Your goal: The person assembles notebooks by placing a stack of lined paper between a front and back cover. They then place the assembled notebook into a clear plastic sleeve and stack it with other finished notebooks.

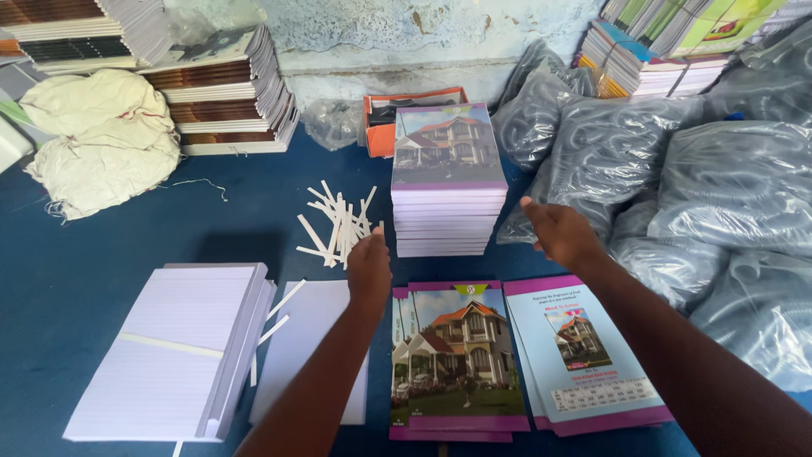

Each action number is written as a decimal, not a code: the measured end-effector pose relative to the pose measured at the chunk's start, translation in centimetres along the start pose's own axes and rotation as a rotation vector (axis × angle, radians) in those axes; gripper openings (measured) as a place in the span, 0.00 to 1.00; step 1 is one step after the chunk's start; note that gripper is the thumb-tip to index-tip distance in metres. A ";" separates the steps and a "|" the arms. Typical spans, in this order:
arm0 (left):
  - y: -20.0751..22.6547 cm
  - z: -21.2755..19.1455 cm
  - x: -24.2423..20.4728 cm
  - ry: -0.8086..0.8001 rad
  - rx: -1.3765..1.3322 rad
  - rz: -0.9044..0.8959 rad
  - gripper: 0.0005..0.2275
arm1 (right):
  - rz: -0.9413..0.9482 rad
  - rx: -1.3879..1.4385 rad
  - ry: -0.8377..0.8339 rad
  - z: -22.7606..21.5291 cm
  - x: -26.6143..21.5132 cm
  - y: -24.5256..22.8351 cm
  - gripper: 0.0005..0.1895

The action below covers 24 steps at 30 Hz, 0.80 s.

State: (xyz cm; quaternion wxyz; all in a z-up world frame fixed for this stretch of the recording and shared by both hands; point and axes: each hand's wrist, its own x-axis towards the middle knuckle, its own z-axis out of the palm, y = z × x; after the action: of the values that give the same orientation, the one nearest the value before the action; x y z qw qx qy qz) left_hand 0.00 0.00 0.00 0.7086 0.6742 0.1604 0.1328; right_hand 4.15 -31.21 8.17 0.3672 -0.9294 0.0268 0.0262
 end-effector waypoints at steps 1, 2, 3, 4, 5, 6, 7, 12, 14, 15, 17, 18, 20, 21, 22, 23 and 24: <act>-0.3 -0.1 -0.5 -0.014 0.004 0.018 0.19 | -0.004 -0.008 -0.009 0.1 -0.5 0.1 0.42; -0.6 -0.3 -1.0 -0.029 0.009 0.036 0.19 | -0.004 0.001 -0.008 0.3 -1.0 0.2 0.42; -1.0 -0.4 -1.4 -0.033 0.058 0.057 0.19 | -0.005 0.008 -0.007 0.6 -1.6 0.3 0.43; -1.3 -0.5 -1.9 -0.036 0.107 0.077 0.18 | -0.006 0.016 -0.005 0.9 -2.2 0.5 0.44; -1.7 -0.7 -2.4 -0.038 0.157 0.099 0.19 | -0.026 0.068 0.011 1.4 -2.8 0.6 0.44; -2.0 -0.9 -2.8 -0.065 0.148 0.064 0.18 | -0.047 0.119 0.028 2.0 -3.4 0.7 0.45; -2.6 -1.1 -3.5 -0.094 0.140 0.023 0.17 | -0.062 0.169 0.041 2.6 -4.2 0.9 0.46; -5.3 -2.1 -6.9 -0.202 0.098 -0.082 0.14 | 0.020 0.140 -0.066 4.6 -7.3 1.2 0.42; -6.6 -2.6 -8.1 -0.221 0.095 -0.125 0.14 | 0.052 0.143 -0.091 5.6 -8.8 1.2 0.40; -7.3 -2.8 -8.6 -0.223 0.131 -0.097 0.15 | 0.082 0.130 -0.106 6.1 -9.4 1.2 0.39; -8.7 -3.1 -9.5 -0.225 0.202 -0.041 0.17 | 0.109 0.088 -0.129 6.8 -10.4 1.4 0.38; -9.4 -3.2 -10.1 -0.235 0.222 -0.023 0.17 | 0.106 0.058 -0.136 7.3 -10.8 1.6 0.38; -10.5 -3.5 -11.0 -0.253 0.265 0.017 0.18 | 0.099 0.063 -0.157 8.3 -11.7 2.0 0.38; -11.0 -3.6 -11.4 -0.263 0.294 0.003 0.16 | 0.099 0.094 -0.170 8.8 -12.3 2.4 0.38; -11.5 -3.8 -12.0 -0.273 0.323 -0.010 0.15 | 0.098 0.126 -0.184 9.3 -12.9 2.9 0.38; -11.8 -3.9 -12.5 -0.283 0.352 -0.025 0.14 | 0.096 0.153 -0.186 9.9 -13.6 3.3 0.37; -12.0 -4.0 -13.0 -0.282 0.408 0.034 0.13 | 0.094 0.180 -0.189 10.5 -14.2 3.5 0.37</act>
State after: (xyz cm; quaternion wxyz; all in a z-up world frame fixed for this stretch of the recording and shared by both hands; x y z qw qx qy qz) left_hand -13.85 -2.32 -11.53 0.5707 0.8179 0.0720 0.0139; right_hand -10.58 -26.14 -0.96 0.4485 -0.8837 0.0378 0.1283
